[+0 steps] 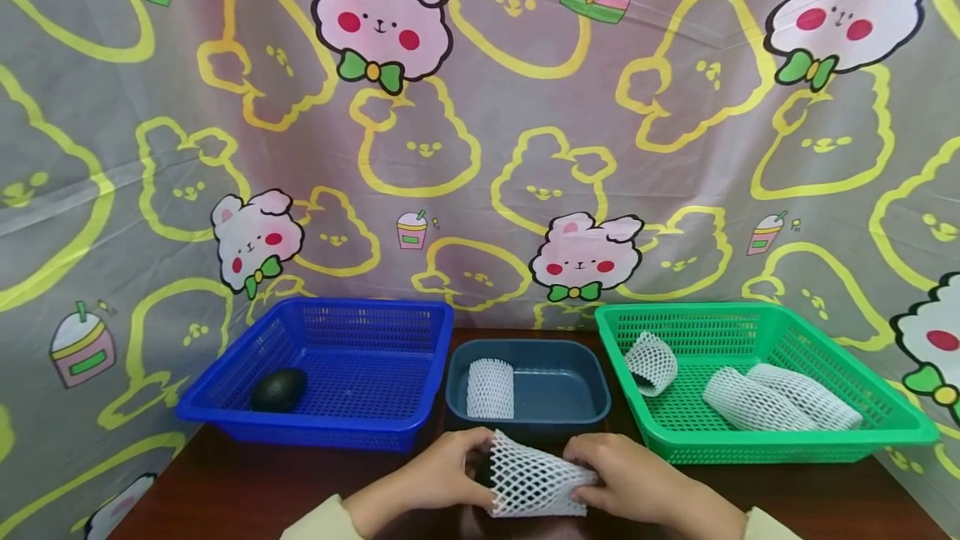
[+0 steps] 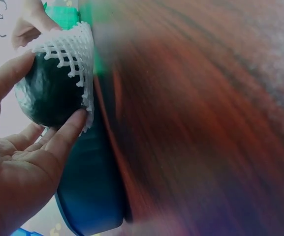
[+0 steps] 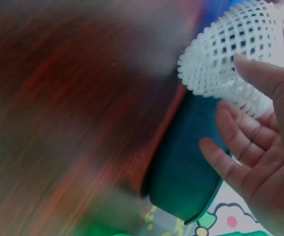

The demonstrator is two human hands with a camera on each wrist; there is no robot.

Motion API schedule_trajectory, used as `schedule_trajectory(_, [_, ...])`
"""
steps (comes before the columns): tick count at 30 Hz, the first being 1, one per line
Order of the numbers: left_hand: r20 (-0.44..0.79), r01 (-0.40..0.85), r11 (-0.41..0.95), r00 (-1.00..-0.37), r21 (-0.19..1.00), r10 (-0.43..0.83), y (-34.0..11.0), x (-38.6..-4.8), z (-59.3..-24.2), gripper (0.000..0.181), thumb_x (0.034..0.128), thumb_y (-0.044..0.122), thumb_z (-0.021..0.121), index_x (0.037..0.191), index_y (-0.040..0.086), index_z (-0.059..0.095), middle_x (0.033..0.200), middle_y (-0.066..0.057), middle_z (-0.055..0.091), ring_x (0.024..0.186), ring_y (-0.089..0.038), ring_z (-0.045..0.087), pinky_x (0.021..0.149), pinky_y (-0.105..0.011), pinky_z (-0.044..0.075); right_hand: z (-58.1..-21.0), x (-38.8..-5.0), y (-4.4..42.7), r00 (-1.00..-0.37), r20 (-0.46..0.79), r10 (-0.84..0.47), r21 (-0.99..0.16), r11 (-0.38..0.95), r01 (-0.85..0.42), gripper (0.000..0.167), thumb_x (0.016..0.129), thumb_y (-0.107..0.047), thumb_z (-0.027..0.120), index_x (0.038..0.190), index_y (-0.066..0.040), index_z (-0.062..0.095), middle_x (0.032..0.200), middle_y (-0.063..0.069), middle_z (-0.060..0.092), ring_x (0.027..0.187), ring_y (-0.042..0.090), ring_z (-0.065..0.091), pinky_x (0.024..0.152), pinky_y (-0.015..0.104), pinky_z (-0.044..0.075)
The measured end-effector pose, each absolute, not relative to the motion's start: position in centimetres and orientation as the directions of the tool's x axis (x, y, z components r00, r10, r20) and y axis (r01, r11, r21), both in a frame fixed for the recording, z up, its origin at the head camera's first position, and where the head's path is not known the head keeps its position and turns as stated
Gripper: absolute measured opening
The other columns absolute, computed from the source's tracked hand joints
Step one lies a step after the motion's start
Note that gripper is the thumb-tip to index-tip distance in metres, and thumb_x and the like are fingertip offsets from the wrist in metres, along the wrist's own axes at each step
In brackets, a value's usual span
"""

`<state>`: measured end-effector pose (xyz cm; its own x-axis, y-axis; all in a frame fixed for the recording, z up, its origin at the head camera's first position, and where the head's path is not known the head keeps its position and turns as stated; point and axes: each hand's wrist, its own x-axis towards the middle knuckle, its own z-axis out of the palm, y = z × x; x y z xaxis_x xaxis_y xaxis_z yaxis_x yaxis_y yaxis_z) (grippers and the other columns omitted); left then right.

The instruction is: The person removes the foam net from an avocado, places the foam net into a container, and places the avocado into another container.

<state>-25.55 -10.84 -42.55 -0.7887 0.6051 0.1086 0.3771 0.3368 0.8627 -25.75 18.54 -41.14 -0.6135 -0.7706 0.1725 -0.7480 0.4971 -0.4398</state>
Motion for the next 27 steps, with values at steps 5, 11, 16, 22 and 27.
schedule_trajectory(5, [0.12, 0.391, 0.334, -0.783, 0.858, 0.61, -10.8, -25.5, -42.5, 0.049, 0.0677, 0.009, 0.085, 0.111, 0.003, 0.061, 0.1, 0.006, 0.064, 0.091, -0.005, 0.062, 0.075, -0.021, 0.051, -40.4, -25.7, 17.8, -0.677, 0.083, -0.731, -0.451, 0.578, -0.68, 0.046, 0.081, -0.048, 0.075, 0.114, -0.019, 0.061, 0.101, -0.017, 0.057, 0.085, -0.001, 0.052, 0.075, 0.027, 0.049])
schedule_trajectory(11, [0.13, 0.397, 0.322, -0.779, 0.86, 0.613, -10.6, -25.4, -42.4, 0.05, 0.0668, 0.006, 0.085, 0.11, 0.004, 0.061, 0.101, 0.004, 0.064, 0.091, -0.005, 0.062, 0.075, -0.021, 0.052, -40.0, -25.5, 16.4, -0.67, 0.066, -0.739, -0.408, 0.593, -0.694, 0.061, 0.079, -0.051, 0.076, 0.124, -0.014, 0.059, 0.111, -0.012, 0.059, 0.094, 0.002, 0.054, 0.083, 0.03, 0.049])
schedule_trajectory(16, [0.126, 0.4, 0.319, -0.77, 0.859, 0.625, -10.5, -25.5, -42.4, 0.051, 0.0679, 0.008, 0.085, 0.112, 0.003, 0.061, 0.102, 0.004, 0.063, 0.092, -0.006, 0.062, 0.075, -0.021, 0.052, -39.9, -25.6, 15.4, -0.655, 0.044, -0.755, -0.408, 0.585, -0.701, 0.064, 0.076, -0.048, 0.08, 0.125, -0.012, 0.058, 0.11, -0.012, 0.06, 0.093, 0.001, 0.053, 0.081, 0.029, 0.049])
schedule_trajectory(22, [0.129, 0.414, 0.329, -0.766, 0.849, 0.629, -10.6, -25.6, -42.7, 0.05, 0.0683, 0.011, 0.086, 0.111, 0.004, 0.061, 0.101, 0.007, 0.063, 0.092, -0.005, 0.062, 0.076, -0.021, 0.052, -40.0, -25.7, 14.9, -0.626, 0.065, -0.777, -0.358, 0.567, -0.742, 0.053, 0.078, -0.037, 0.081, 0.12, -0.012, 0.061, 0.104, -0.013, 0.062, 0.088, -0.002, 0.054, 0.076, 0.026, 0.049])
schedule_trajectory(27, [0.137, 0.413, 0.314, -0.763, 0.855, 0.632, -10.6, -25.5, -42.7, 0.05, 0.0685, 0.011, 0.087, 0.111, 0.005, 0.061, 0.101, 0.007, 0.063, 0.093, -0.005, 0.063, 0.077, -0.021, 0.052, -40.1, -25.7, 14.7, -0.631, 0.066, -0.773, -0.362, 0.571, -0.737, 0.046, 0.076, -0.027, 0.084, 0.115, -0.013, 0.064, 0.099, -0.014, 0.063, 0.083, -0.002, 0.055, 0.074, 0.025, 0.049])
